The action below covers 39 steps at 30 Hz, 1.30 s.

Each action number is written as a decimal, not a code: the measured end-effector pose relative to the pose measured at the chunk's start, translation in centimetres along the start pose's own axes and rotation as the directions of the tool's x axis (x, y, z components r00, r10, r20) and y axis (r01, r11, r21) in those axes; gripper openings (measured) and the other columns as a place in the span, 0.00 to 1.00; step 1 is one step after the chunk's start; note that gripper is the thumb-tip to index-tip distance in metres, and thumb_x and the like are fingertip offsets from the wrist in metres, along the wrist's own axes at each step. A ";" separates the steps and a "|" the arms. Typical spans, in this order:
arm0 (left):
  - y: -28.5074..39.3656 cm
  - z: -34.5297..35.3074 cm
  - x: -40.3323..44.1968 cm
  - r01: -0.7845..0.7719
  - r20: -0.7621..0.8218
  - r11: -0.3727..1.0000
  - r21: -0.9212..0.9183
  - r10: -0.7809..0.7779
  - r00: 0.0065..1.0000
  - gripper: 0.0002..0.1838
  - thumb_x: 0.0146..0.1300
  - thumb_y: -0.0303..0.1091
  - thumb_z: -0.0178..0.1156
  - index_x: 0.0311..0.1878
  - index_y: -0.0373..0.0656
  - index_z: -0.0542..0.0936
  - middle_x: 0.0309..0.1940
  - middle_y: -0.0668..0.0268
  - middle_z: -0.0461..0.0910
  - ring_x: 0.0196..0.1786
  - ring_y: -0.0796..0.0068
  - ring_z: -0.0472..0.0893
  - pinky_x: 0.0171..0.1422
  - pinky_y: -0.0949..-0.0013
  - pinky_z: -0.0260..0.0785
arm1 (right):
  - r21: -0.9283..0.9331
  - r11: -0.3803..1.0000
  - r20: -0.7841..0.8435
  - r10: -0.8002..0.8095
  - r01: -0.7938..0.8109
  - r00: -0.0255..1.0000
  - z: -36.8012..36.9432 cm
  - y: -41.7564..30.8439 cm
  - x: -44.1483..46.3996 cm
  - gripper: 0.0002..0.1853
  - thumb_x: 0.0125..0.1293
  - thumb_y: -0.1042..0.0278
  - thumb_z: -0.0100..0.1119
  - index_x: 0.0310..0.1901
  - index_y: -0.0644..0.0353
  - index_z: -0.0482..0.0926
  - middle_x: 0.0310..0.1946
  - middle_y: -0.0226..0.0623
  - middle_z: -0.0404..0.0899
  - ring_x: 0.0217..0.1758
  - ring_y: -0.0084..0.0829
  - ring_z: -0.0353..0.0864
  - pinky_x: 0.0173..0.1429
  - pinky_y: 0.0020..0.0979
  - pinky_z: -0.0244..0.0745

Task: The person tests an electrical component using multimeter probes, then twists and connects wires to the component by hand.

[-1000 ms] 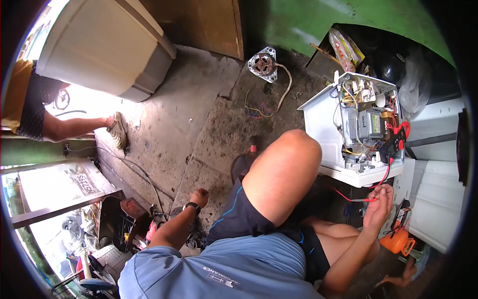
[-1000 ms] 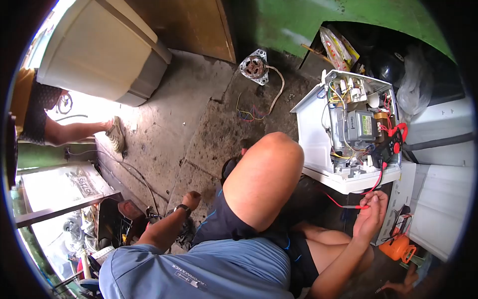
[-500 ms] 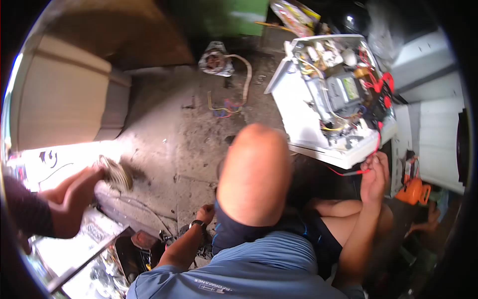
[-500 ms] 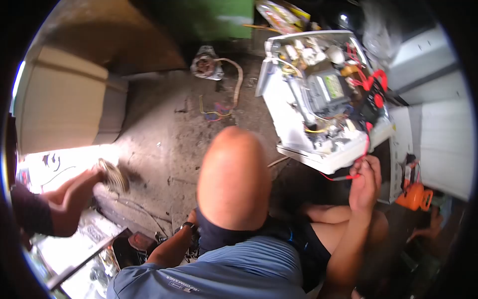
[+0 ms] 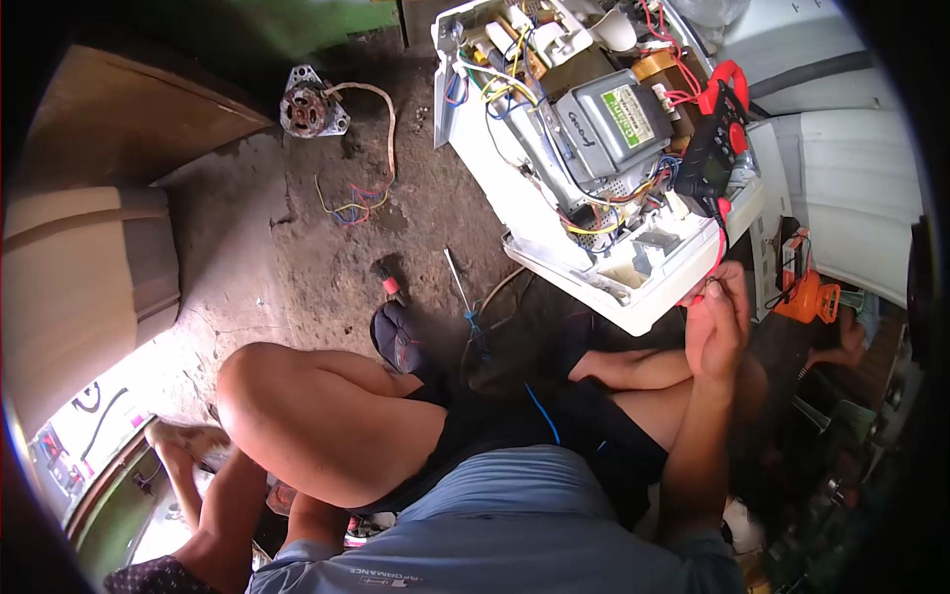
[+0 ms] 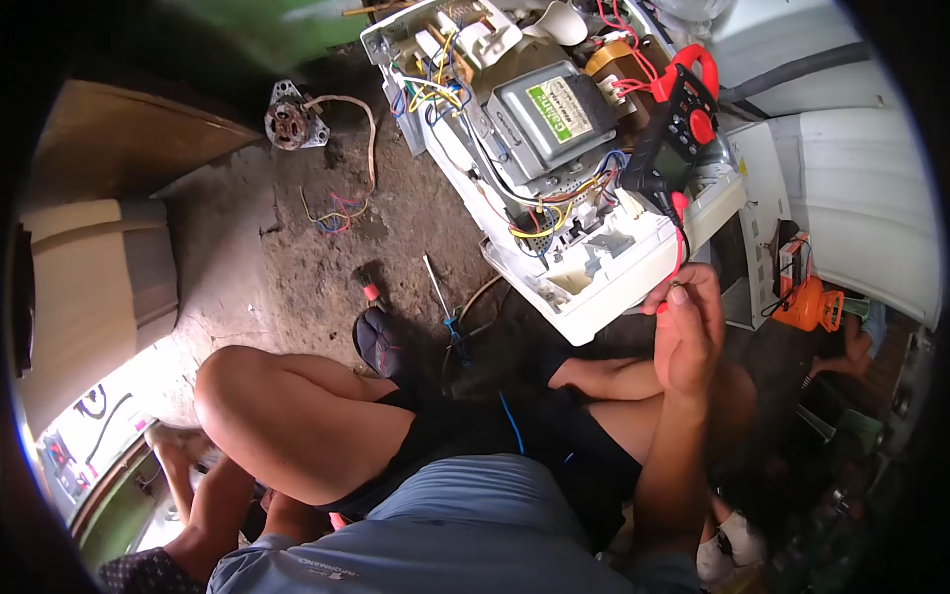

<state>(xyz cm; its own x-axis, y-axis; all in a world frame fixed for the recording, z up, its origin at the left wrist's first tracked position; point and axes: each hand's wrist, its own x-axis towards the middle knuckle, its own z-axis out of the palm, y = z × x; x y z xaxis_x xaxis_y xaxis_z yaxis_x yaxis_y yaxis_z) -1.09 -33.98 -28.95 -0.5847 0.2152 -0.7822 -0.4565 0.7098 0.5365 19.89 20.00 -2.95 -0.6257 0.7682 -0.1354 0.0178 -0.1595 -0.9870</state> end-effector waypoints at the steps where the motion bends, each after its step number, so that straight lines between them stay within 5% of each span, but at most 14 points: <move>1: 1.5 -1.0 0.4 -0.019 0.011 0.999 -0.029 0.019 1.000 0.20 0.68 0.43 0.64 0.57 0.40 0.83 0.49 0.59 0.86 0.52 0.65 0.84 0.59 0.60 0.77 | 0.004 1.000 0.014 -0.002 0.001 1.000 -0.1 0.0 0.1 0.08 0.74 0.70 0.50 0.50 0.61 0.71 0.37 0.35 0.76 0.41 0.26 0.73 0.51 0.31 0.69; 7: 16.5 -8.3 4.5 -0.235 0.207 0.971 -0.043 0.239 0.949 0.20 0.71 0.42 0.64 0.60 0.41 0.82 0.51 0.62 0.85 0.52 0.69 0.83 0.60 0.61 0.77 | -0.025 1.000 0.066 -0.009 0.010 0.998 -0.2 -0.7 0.4 0.08 0.75 0.71 0.49 0.51 0.62 0.71 0.38 0.37 0.76 0.42 0.28 0.74 0.54 0.32 0.70; 10: 26.3 -10.7 6.1 -0.406 0.477 0.877 0.258 0.250 0.843 0.21 0.72 0.42 0.64 0.62 0.41 0.81 0.52 0.64 0.84 0.52 0.71 0.82 0.60 0.61 0.76 | -0.073 0.996 0.107 -0.035 0.043 0.994 -0.7 -0.6 0.7 0.08 0.75 0.72 0.49 0.51 0.62 0.70 0.38 0.37 0.77 0.43 0.27 0.74 0.55 0.32 0.70; 12: 31.2 -9.9 7.0 -0.652 0.699 0.570 0.500 0.179 0.692 0.18 0.71 0.39 0.64 0.60 0.43 0.83 0.53 0.63 0.85 0.52 0.71 0.83 0.59 0.63 0.77 | -0.068 0.996 0.100 -0.050 0.057 0.994 -0.7 -0.5 0.8 0.07 0.74 0.73 0.49 0.51 0.63 0.71 0.38 0.37 0.76 0.42 0.27 0.74 0.54 0.31 0.69; 13: 34.6 -7.7 5.7 -0.652 0.773 0.541 0.532 0.004 0.634 0.18 0.68 0.42 0.67 0.58 0.45 0.84 0.50 0.61 0.85 0.51 0.65 0.84 0.58 0.60 0.77 | -0.077 0.995 0.094 -0.058 0.066 0.994 -0.8 -0.5 0.8 0.07 0.74 0.74 0.49 0.51 0.63 0.71 0.38 0.36 0.76 0.42 0.26 0.74 0.54 0.30 0.69; 15: 32.9 -3.8 8.5 -0.827 0.827 0.056 0.559 0.029 0.561 0.18 0.64 0.43 0.68 0.53 0.44 0.84 0.46 0.58 0.84 0.49 0.57 0.83 0.55 0.55 0.75 | -0.078 0.994 0.061 -0.071 0.075 0.996 -0.6 -0.5 0.8 0.07 0.74 0.75 0.49 0.51 0.63 0.71 0.37 0.36 0.76 0.41 0.25 0.74 0.52 0.29 0.70; 16: 30.5 -0.9 10.2 -0.864 0.851 0.030 0.502 0.158 0.500 0.17 0.61 0.44 0.68 0.49 0.45 0.83 0.44 0.55 0.82 0.49 0.48 0.81 0.53 0.51 0.74 | -0.092 0.992 0.033 -0.084 0.086 0.996 -0.4 -0.6 0.8 0.07 0.74 0.76 0.49 0.51 0.63 0.71 0.37 0.35 0.75 0.40 0.24 0.73 0.50 0.27 0.70; 20: 17.9 15.3 13.0 -0.775 0.764 0.178 0.606 0.141 0.630 0.18 0.59 0.44 0.67 0.48 0.44 0.81 0.48 0.54 0.82 0.48 0.49 0.83 0.52 0.48 0.76 | -0.110 0.976 -0.036 -0.191 0.186 0.981 1.0 -2.5 -0.1 0.07 0.74 0.77 0.48 0.51 0.64 0.72 0.36 0.33 0.74 0.37 0.22 0.72 0.45 0.26 0.69; 22: 15.9 19.0 8.6 -0.682 0.630 0.175 0.710 0.277 0.726 0.19 0.58 0.44 0.69 0.48 0.44 0.81 0.49 0.54 0.82 0.50 0.49 0.83 0.54 0.48 0.77 | -0.114 0.961 -0.059 -0.261 0.254 0.963 0.9 -2.8 0.1 0.08 0.75 0.76 0.47 0.51 0.65 0.73 0.35 0.32 0.72 0.37 0.20 0.70 0.42 0.25 0.68; 26: 13.2 21.8 6.7 -0.648 0.522 0.276 0.710 0.412 0.747 0.19 0.58 0.42 0.70 0.49 0.43 0.80 0.49 0.55 0.81 0.52 0.49 0.83 0.54 0.50 0.79 | -0.016 0.969 -0.019 -0.247 0.247 0.969 1.1 -2.4 0.7 0.08 0.75 0.75 0.48 0.50 0.66 0.76 0.35 0.32 0.72 0.37 0.21 0.70 0.43 0.26 0.68; 28: 13.2 22.5 6.8 -0.638 0.539 0.189 0.747 0.391 0.746 0.18 0.59 0.40 0.69 0.50 0.43 0.79 0.48 0.56 0.82 0.53 0.52 0.83 0.53 0.51 0.80 | 0.018 0.973 0.000 -0.231 0.231 0.973 1.4 -2.2 0.8 0.08 0.75 0.74 0.49 0.49 0.65 0.76 0.34 0.32 0.73 0.37 0.21 0.71 0.44 0.26 0.68; 32: 13.2 23.7 7.2 -0.568 0.502 0.124 0.813 0.344 0.793 0.13 0.70 0.33 0.52 0.51 0.41 0.82 0.50 0.53 0.83 0.54 0.51 0.84 0.53 0.51 0.80 | 0.003 0.974 0.021 -0.229 0.229 0.973 1.3 -2.0 0.8 0.08 0.76 0.72 0.50 0.49 0.65 0.77 0.33 0.32 0.76 0.37 0.21 0.72 0.43 0.25 0.69; 37: 13.9 22.7 7.4 -0.604 0.565 0.146 0.783 0.239 0.790 0.13 0.66 0.36 0.55 0.44 0.42 0.87 0.45 0.50 0.87 0.50 0.46 0.87 0.52 0.48 0.81 | -0.022 0.971 -0.006 -0.239 0.239 0.971 0.8 -2.0 0.3 0.08 0.77 0.72 0.50 0.48 0.64 0.78 0.33 0.31 0.77 0.35 0.19 0.73 0.42 0.23 0.70; 39: 16.9 21.5 5.8 -0.590 0.593 0.074 0.804 -0.033 0.805 0.16 0.61 0.40 0.58 0.44 0.42 0.88 0.47 0.48 0.87 0.51 0.49 0.87 0.54 0.50 0.81 | -0.040 0.969 0.001 -0.246 0.246 0.969 0.2 -2.0 0.1 0.09 0.78 0.71 0.49 0.48 0.63 0.79 0.32 0.31 0.77 0.35 0.18 0.73 0.42 0.23 0.71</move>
<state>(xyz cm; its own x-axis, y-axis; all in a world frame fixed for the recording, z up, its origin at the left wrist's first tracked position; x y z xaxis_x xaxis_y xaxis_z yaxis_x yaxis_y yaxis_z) 2.24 -6.33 -31.20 -0.0575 0.5471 -0.8351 0.8503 0.4652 0.2462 19.62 20.24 -0.96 -0.6119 0.7830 0.1114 -0.1055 0.0588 -0.9927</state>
